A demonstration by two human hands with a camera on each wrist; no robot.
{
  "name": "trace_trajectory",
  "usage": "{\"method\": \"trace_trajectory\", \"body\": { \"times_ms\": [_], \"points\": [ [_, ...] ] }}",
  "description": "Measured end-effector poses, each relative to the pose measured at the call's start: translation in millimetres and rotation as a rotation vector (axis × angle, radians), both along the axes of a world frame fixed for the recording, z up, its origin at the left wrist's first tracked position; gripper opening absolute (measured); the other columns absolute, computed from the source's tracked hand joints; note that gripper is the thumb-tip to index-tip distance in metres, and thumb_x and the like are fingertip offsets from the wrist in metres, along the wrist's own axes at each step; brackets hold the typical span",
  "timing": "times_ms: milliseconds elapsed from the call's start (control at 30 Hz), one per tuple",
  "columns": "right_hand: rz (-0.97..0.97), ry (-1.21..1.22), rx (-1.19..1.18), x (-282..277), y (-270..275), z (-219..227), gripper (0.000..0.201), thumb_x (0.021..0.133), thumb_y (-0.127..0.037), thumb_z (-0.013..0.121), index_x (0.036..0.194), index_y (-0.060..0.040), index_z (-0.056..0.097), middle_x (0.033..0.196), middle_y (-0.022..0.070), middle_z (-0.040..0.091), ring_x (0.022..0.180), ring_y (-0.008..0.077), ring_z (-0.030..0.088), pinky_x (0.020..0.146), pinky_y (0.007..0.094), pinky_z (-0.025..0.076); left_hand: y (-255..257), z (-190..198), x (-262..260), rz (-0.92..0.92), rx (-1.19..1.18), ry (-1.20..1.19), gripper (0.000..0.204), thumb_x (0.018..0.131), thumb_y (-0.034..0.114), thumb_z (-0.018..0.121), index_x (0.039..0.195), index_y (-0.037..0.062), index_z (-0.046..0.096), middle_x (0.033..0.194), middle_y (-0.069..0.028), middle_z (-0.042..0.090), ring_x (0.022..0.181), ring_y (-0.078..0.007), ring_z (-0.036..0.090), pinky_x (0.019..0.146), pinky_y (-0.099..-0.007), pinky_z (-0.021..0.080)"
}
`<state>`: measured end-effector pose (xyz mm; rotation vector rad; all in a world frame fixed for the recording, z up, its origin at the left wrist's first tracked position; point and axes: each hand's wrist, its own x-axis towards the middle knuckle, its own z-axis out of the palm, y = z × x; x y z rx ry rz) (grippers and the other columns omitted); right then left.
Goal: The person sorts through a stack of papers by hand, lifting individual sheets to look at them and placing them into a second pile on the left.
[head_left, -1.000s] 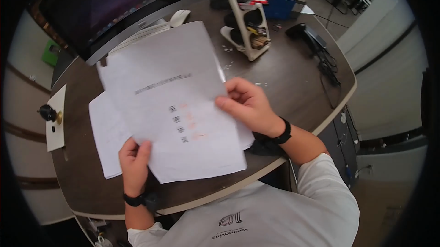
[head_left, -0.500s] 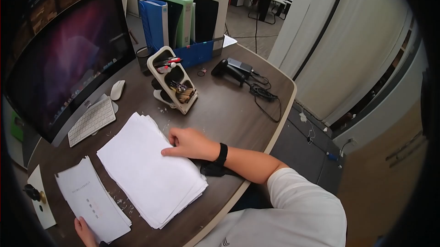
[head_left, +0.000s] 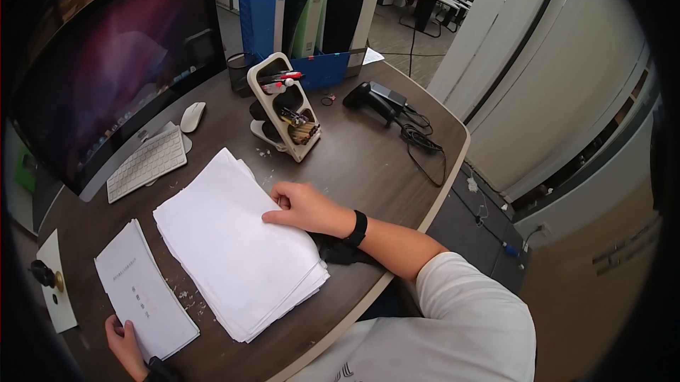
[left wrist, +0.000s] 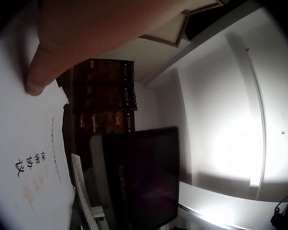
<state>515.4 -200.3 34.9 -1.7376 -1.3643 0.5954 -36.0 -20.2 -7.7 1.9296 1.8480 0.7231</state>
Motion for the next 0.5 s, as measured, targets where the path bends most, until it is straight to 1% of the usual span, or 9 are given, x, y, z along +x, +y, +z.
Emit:
{"method": "trace_trajectory", "body": {
  "times_ms": [67, 167, 200, 233, 267, 300, 367, 433, 500],
  "points": [
    [-0.003, 0.002, 0.014, 0.2, -0.8, 0.4, 0.036, 0.085, -0.031, 0.083, 0.087, -0.0006, 0.064, 0.073, 0.0075, 0.062, 0.066, 0.0158, 0.057, 0.061, 0.0323, 0.048, -5.2, -1.2, -2.1, 0.084, 0.034, -0.012, 0.04, 0.089, 0.008, 0.07, 0.126, -0.0041, 0.063, 0.088, -0.0039, 0.057, 0.078, -0.0123, 0.051, 0.073, -0.0308, 0.047],
    [-0.01, 0.026, 0.008, 1.6, 0.0, 0.1, 0.032, 0.085, -0.027, 0.083, 0.087, -0.0006, 0.065, 0.072, 0.0062, 0.061, 0.067, 0.0136, 0.056, 0.061, 0.0315, 0.048, -7.2, 3.3, -4.1, 0.08, 0.004, 0.003, 0.043, 0.091, 0.01, 0.071, 0.131, -0.0041, 0.062, 0.089, -0.0056, 0.058, 0.079, -0.0139, 0.052, 0.074, -0.0311, 0.048],
    [-0.015, 0.012, 0.041, 1.7, -1.0, 2.6, 0.031, 0.086, -0.026, 0.082, 0.086, -0.0004, 0.065, 0.072, 0.0066, 0.061, 0.067, 0.0129, 0.055, 0.061, 0.0316, 0.047, 3.4, -4.4, -12.0, 0.066, 0.064, 0.023, 0.045, 0.091, 0.012, 0.072, 0.133, -0.0034, 0.062, 0.096, -0.0089, 0.063, 0.084, -0.0167, 0.057, 0.08, -0.0319, 0.05],
    [-0.01, 0.01, 0.066, -0.8, -3.1, 3.9, 0.03, 0.087, -0.025, 0.082, 0.085, -0.0002, 0.065, 0.071, 0.007, 0.06, 0.067, 0.0123, 0.054, 0.061, 0.0316, 0.047, 3.1, -0.8, -8.3, 0.061, 0.115, 0.055, 0.047, 0.092, 0.014, 0.073, 0.135, -0.0027, 0.061, 0.103, -0.0122, 0.067, 0.089, -0.0194, 0.062, 0.086, -0.0327, 0.052],
    [-0.009, -0.01, 0.038, -1.8, -6.1, 7.3, 0.029, 0.088, -0.024, 0.081, 0.084, 0.0, 0.065, 0.071, 0.007, 0.06, 0.067, 0.0118, 0.054, 0.061, 0.0316, 0.047, -4.9, -2.3, -7.8, 0.044, 0.207, 0.024, 0.043, 0.094, 0.014, 0.073, 0.132, -0.0027, 0.063, 0.107, -0.013, 0.068, 0.092, -0.0204, 0.063, 0.088, -0.0332, 0.052],
    [0.004, -0.022, 0.014, -3.2, -7.8, 13.3, 0.029, 0.089, -0.023, 0.081, 0.083, 0.0003, 0.065, 0.07, 0.007, 0.059, 0.067, 0.0113, 0.053, 0.061, 0.0315, 0.047, -18.3, 22.3, 25.1, 0.033, 0.302, 0.005, 0.039, 0.095, 0.014, 0.072, 0.13, -0.0028, 0.064, 0.112, -0.0139, 0.069, 0.095, -0.0214, 0.064, 0.091, -0.0336, 0.052],
    [-0.02, -0.113, -0.011, -8.6, -9.9, 23.7, 0.028, 0.09, -0.023, 0.079, 0.084, 0.001, 0.065, 0.069, 0.007, 0.058, 0.066, 0.0107, 0.052, 0.06, 0.0311, 0.046, -36.6, 50.4, 69.8, -0.011, 0.348, -0.153, 0.03, 0.098, 0.01, 0.068, 0.125, -0.0027, 0.067, 0.111, -0.0118, 0.07, 0.095, -0.02, 0.065, 0.089, -0.0325, 0.053],
    [0.014, -0.142, 0.009, -16.0, -4.7, 18.5, 0.026, 0.093, -0.021, 0.077, 0.085, 0.001, 0.066, 0.069, 0.003, 0.058, 0.066, 0.0084, 0.05, 0.06, 0.0286, 0.045, -45.0, 48.5, 70.0, -0.031, 0.405, -0.193, 0.022, 0.099, 0.008, 0.067, 0.118, -0.0026, 0.071, 0.106, -0.0103, 0.071, 0.09, -0.0165, 0.065, 0.083, -0.0295, 0.053],
    [-0.022, 0.088, 0.039, -12.9, -10.2, 33.0, 0.021, 0.095, -0.017, 0.074, 0.089, 0.0018, 0.067, 0.071, -0.0001, 0.059, 0.066, 0.0062, 0.05, 0.06, 0.0263, 0.043, -57.7, 59.0, 116.8, -0.184, 0.402, -0.21, 0.018, 0.099, 0.007, 0.067, 0.113, -0.0026, 0.073, 0.101, -0.0082, 0.071, 0.086, -0.0133, 0.065, 0.076, -0.0266, 0.052]
  ]
}}
